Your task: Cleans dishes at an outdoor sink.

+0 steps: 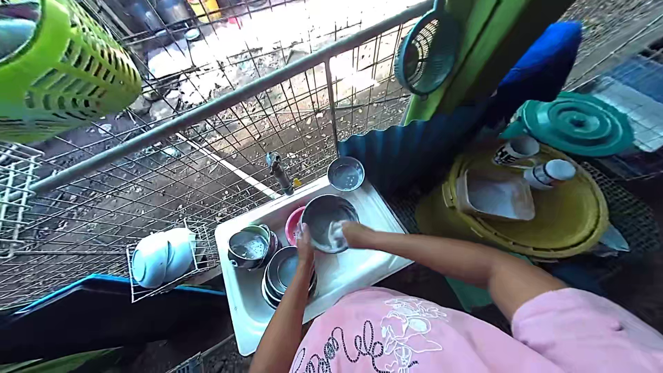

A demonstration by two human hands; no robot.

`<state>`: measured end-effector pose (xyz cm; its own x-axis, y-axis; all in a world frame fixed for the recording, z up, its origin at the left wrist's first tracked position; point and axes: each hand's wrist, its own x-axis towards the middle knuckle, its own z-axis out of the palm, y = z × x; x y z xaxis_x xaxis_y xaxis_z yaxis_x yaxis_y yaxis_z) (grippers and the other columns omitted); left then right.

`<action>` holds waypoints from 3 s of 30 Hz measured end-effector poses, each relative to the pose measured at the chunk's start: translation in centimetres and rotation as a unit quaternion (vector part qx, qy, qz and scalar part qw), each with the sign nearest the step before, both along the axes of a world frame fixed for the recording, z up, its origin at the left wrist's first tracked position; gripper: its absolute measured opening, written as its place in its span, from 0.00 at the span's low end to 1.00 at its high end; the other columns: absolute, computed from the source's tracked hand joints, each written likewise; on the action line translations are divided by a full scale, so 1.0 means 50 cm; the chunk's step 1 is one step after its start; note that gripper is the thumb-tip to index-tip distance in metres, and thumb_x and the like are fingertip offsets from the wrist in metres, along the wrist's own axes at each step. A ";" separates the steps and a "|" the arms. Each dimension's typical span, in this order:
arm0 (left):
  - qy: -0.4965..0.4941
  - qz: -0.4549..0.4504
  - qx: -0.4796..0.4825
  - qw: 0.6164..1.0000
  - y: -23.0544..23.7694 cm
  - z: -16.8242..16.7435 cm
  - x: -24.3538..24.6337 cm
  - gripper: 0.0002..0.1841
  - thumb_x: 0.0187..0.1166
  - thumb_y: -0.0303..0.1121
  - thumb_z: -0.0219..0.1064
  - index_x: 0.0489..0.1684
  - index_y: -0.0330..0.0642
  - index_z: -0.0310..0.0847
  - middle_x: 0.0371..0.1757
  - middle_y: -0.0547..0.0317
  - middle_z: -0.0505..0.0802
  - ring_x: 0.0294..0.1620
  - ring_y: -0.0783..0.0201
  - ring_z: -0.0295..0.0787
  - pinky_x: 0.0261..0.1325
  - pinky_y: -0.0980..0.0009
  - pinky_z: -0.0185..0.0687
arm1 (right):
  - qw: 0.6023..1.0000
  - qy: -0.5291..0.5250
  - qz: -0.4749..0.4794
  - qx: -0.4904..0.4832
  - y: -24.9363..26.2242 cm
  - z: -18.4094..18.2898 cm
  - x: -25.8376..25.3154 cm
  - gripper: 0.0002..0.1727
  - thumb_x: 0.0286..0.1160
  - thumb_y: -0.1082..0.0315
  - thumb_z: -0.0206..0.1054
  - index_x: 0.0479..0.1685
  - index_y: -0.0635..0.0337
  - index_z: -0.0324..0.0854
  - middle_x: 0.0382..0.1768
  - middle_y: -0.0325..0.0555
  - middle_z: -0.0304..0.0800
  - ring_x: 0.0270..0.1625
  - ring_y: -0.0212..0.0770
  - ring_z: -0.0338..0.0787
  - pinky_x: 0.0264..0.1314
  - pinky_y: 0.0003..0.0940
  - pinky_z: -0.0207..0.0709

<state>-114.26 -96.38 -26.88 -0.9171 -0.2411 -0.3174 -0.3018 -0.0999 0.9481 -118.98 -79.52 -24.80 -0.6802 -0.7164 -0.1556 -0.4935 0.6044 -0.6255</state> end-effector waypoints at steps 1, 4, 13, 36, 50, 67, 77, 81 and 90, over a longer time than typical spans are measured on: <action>-0.013 -0.006 0.003 1.000 0.000 0.000 0.007 0.29 0.96 0.37 0.38 0.90 0.25 0.47 0.89 0.29 0.61 0.88 0.49 0.61 0.89 0.57 0.56 | 0.998 0.014 -0.001 0.060 0.016 0.007 -0.019 0.11 0.76 0.76 0.65 0.50 0.75 0.88 0.63 0.70 0.87 0.73 0.70 0.81 0.77 0.65 0.72; -0.078 -0.036 0.044 0.995 0.053 0.016 0.022 0.29 0.97 0.42 0.36 0.89 0.29 0.52 0.83 0.31 0.72 0.80 0.47 0.73 0.79 0.51 0.71 | 0.994 0.053 -0.092 0.022 -0.005 -0.012 -0.042 0.15 0.81 0.72 0.60 0.55 0.73 0.88 0.62 0.68 0.88 0.73 0.65 0.83 0.79 0.58 0.72; -0.117 -0.046 0.039 0.991 0.060 0.025 0.029 0.29 0.97 0.43 0.37 0.87 0.29 0.56 0.80 0.30 0.75 0.78 0.46 0.76 0.77 0.50 0.73 | 0.991 0.104 -0.063 0.046 0.024 -0.041 -0.027 0.14 0.79 0.75 0.60 0.52 0.74 0.88 0.60 0.68 0.90 0.72 0.68 0.83 0.77 0.61 0.73; -0.044 -0.126 -0.055 0.989 -0.041 -0.022 -0.050 0.20 0.93 0.35 0.52 0.31 0.32 0.80 0.25 0.64 0.82 0.28 0.74 0.79 0.42 0.70 0.79 | 0.905 -0.176 -0.305 -0.240 0.081 0.002 -0.080 0.23 0.66 0.72 0.79 0.58 0.76 0.83 0.52 0.60 0.92 0.56 0.45 0.91 0.68 0.42 0.82; -0.036 -0.184 -0.175 0.967 0.072 0.065 -0.010 0.32 0.63 0.31 0.83 0.67 0.23 0.78 0.55 0.36 0.92 0.59 0.52 0.91 0.71 0.55 0.81 | 0.952 -0.130 -0.233 -0.148 0.015 0.010 -0.028 0.24 0.86 0.67 0.58 0.75 0.71 0.78 0.74 0.63 0.83 0.79 0.51 0.81 0.84 0.45 0.70; 0.038 -0.253 -0.131 0.958 0.043 0.120 0.009 0.21 0.66 0.34 0.82 0.43 0.20 0.87 0.44 0.32 0.92 0.50 0.43 0.89 0.61 0.46 0.78 | 0.909 -0.189 -0.191 -0.318 0.078 -0.033 -0.096 0.13 0.78 0.68 0.53 0.37 0.64 0.83 0.32 0.29 0.90 0.37 0.18 0.88 0.46 0.20 0.84; -0.122 -0.104 0.042 0.986 0.026 0.130 -0.017 0.22 0.90 0.40 0.60 0.54 0.21 0.81 0.49 0.37 0.89 0.50 0.51 0.86 0.61 0.52 0.80 | 0.912 -0.196 -0.276 -0.230 0.048 -0.027 -0.093 0.23 0.89 0.62 0.50 0.61 0.77 0.77 0.50 0.50 0.89 0.48 0.29 0.88 0.57 0.32 0.84; -0.107 0.192 0.283 0.934 0.040 0.098 -0.042 0.27 0.96 0.49 0.40 0.63 0.34 0.76 0.47 0.49 0.89 0.46 0.61 0.86 0.52 0.59 0.84 | 0.897 -0.118 -0.321 -0.281 0.054 -0.046 0.029 0.30 0.86 0.69 0.48 0.81 0.83 0.60 0.75 0.72 0.76 0.73 0.44 0.82 0.78 0.36 0.75; -0.139 0.065 0.085 0.985 0.101 0.106 -0.068 0.28 0.96 0.47 0.45 0.58 0.25 0.79 0.50 0.41 0.90 0.50 0.57 0.89 0.58 0.57 0.86 | 0.934 -0.077 -0.311 -0.157 0.038 -0.006 -0.087 0.22 0.85 0.70 0.56 0.73 0.70 0.81 0.71 0.61 0.86 0.77 0.52 0.84 0.84 0.47 0.71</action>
<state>-117.65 -91.31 -21.60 -0.7546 -0.2720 -0.5972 -0.5208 -0.3055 0.7972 -123.32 -77.62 -25.10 -0.9672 -0.2158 -0.1340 0.0028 0.5186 -0.8550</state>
